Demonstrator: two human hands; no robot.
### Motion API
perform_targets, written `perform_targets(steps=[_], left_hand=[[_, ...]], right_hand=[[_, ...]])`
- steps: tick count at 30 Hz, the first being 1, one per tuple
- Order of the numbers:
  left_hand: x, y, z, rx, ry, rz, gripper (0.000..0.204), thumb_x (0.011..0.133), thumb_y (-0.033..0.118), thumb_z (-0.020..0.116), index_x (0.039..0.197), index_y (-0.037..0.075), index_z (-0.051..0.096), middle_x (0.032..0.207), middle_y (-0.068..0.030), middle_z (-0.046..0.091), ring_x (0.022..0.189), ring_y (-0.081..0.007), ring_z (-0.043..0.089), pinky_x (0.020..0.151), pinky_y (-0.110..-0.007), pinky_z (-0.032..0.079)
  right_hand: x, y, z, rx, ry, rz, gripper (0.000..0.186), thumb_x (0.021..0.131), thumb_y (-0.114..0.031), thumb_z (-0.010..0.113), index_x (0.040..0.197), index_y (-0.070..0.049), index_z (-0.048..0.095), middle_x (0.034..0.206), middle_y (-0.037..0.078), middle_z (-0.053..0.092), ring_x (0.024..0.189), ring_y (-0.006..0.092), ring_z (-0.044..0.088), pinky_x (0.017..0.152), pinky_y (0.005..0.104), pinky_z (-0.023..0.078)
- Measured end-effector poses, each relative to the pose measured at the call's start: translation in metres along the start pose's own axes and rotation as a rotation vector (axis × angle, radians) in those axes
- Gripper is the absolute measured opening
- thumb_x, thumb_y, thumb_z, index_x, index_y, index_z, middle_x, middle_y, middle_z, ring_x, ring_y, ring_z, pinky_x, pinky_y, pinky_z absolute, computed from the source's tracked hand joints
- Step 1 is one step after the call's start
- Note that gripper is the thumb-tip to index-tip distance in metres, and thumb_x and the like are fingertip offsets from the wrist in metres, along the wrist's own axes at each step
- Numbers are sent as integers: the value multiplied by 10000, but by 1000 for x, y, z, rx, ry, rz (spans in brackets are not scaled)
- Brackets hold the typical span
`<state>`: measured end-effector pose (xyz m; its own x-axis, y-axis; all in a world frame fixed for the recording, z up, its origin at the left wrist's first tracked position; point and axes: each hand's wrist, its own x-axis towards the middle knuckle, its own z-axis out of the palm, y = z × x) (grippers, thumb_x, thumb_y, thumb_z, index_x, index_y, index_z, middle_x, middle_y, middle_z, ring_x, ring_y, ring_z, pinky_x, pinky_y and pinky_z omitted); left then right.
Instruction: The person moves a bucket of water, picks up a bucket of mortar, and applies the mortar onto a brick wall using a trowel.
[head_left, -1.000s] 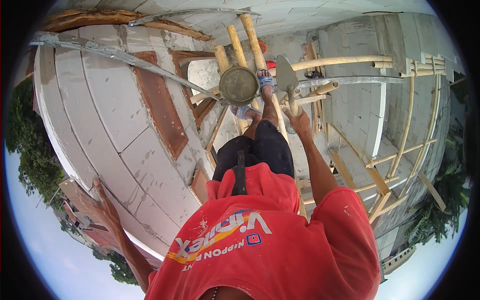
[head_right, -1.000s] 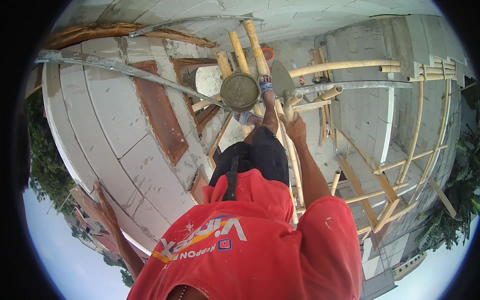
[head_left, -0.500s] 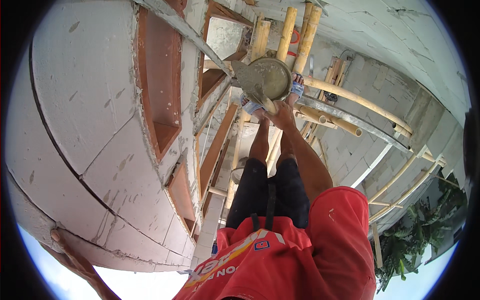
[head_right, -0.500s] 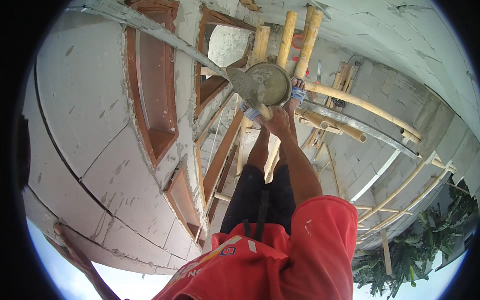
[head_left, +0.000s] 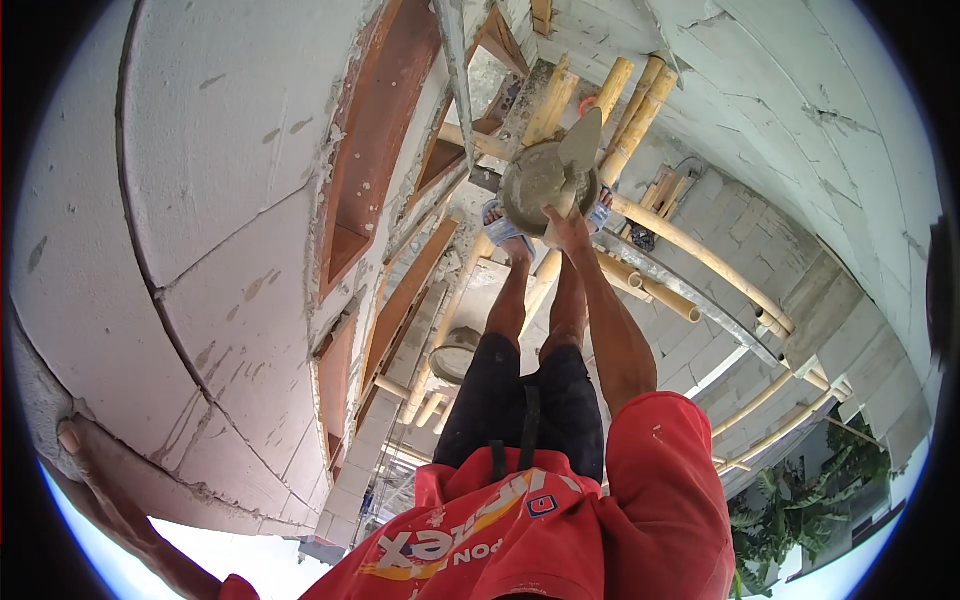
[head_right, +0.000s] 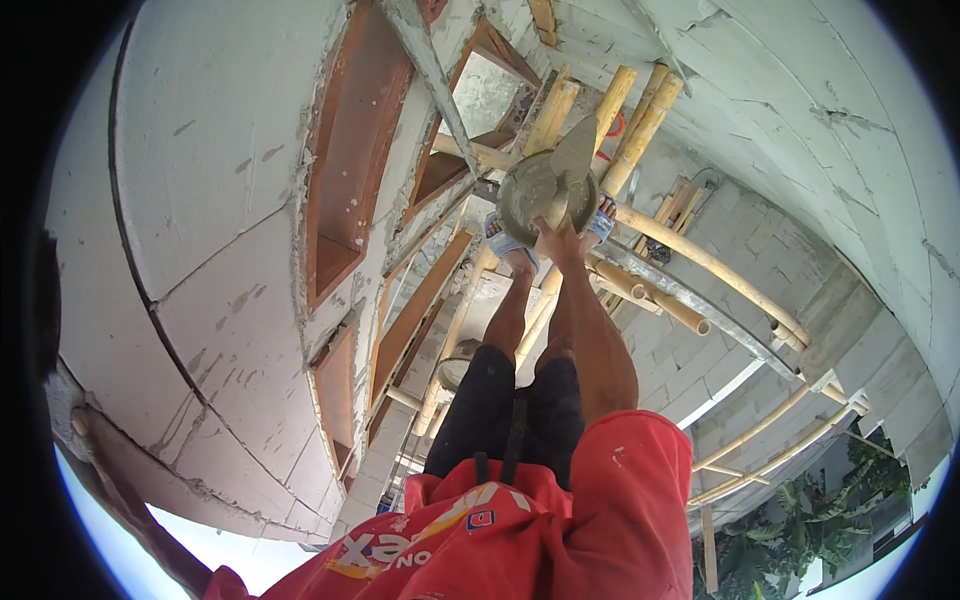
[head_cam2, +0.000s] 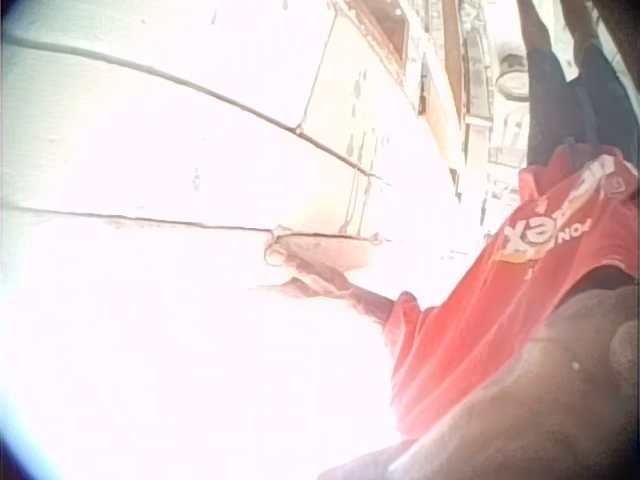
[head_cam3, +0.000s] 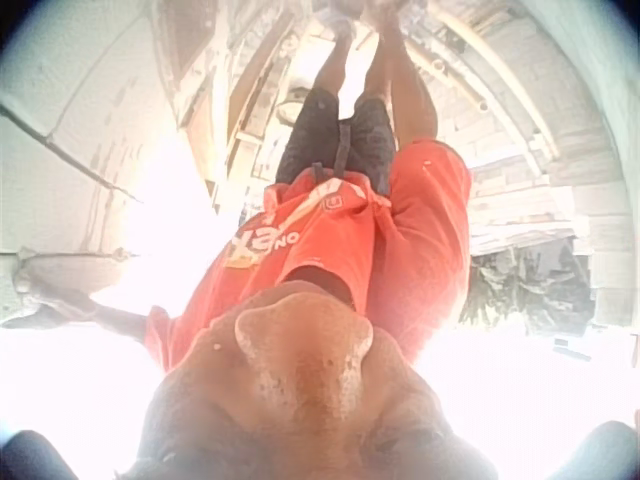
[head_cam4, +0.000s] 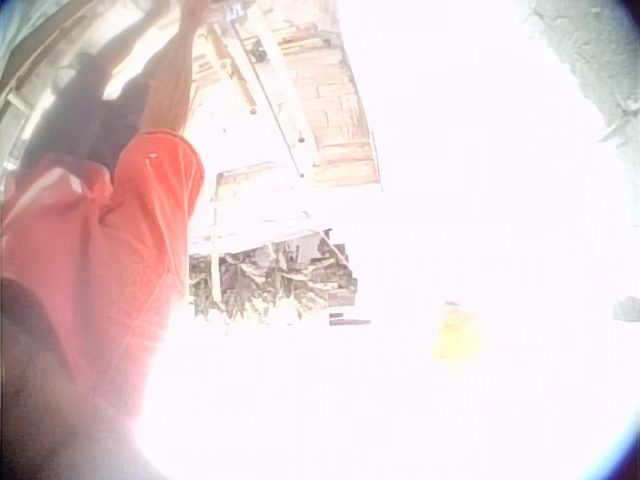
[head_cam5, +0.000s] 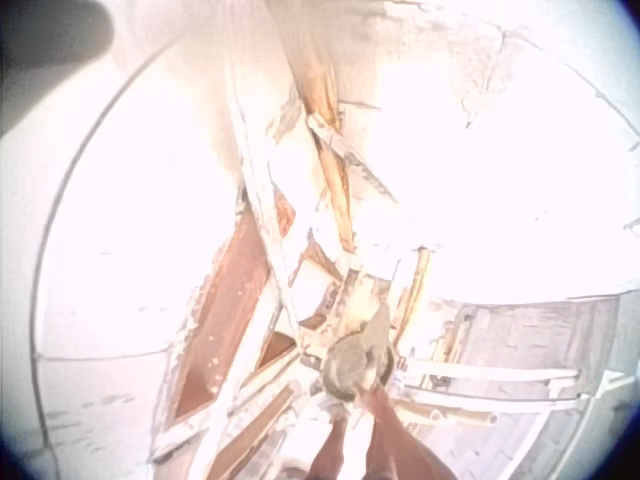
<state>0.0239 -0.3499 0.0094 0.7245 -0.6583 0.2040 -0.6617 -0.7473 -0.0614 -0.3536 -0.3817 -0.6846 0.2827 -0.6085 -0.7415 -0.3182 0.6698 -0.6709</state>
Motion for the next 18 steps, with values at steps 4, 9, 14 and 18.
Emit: perform_targets(steps=[4,9,14,18], left_hand=[[4,1,-1,-68,32,32,799,984,598,559,1564,85,363,1585,-240,359,1473,-387,353,1189,-533,305],[-6,7,-11,32,175,231,777,993,582,556,1562,88,366,1581,-244,363,1474,-389,353,1189,-532,305],[-106,35,-1,-811,85,405,725,1041,442,508,1570,12,260,1575,-278,352,1485,-429,327,1207,-533,269],[-197,80,43,-1525,-349,-182,712,1054,409,463,1568,-31,243,1559,-266,370,1473,-377,342,1181,-454,302]], right_hand=[[-39,-30,4,30,119,-67,515,892,-195,761,1328,-5,561,1187,80,673,1062,164,625,950,324,489],[-217,-237,-20,10,99,3,476,895,-270,677,1266,-5,541,1028,75,645,942,180,602,817,332,499],[-394,-418,-13,-68,122,-101,512,884,-277,701,1264,24,538,1000,50,594,831,152,564,763,308,468],[-514,-540,-3,89,-40,-218,387,890,-280,639,1183,-59,518,862,40,494,645,129,496,538,294,404]])
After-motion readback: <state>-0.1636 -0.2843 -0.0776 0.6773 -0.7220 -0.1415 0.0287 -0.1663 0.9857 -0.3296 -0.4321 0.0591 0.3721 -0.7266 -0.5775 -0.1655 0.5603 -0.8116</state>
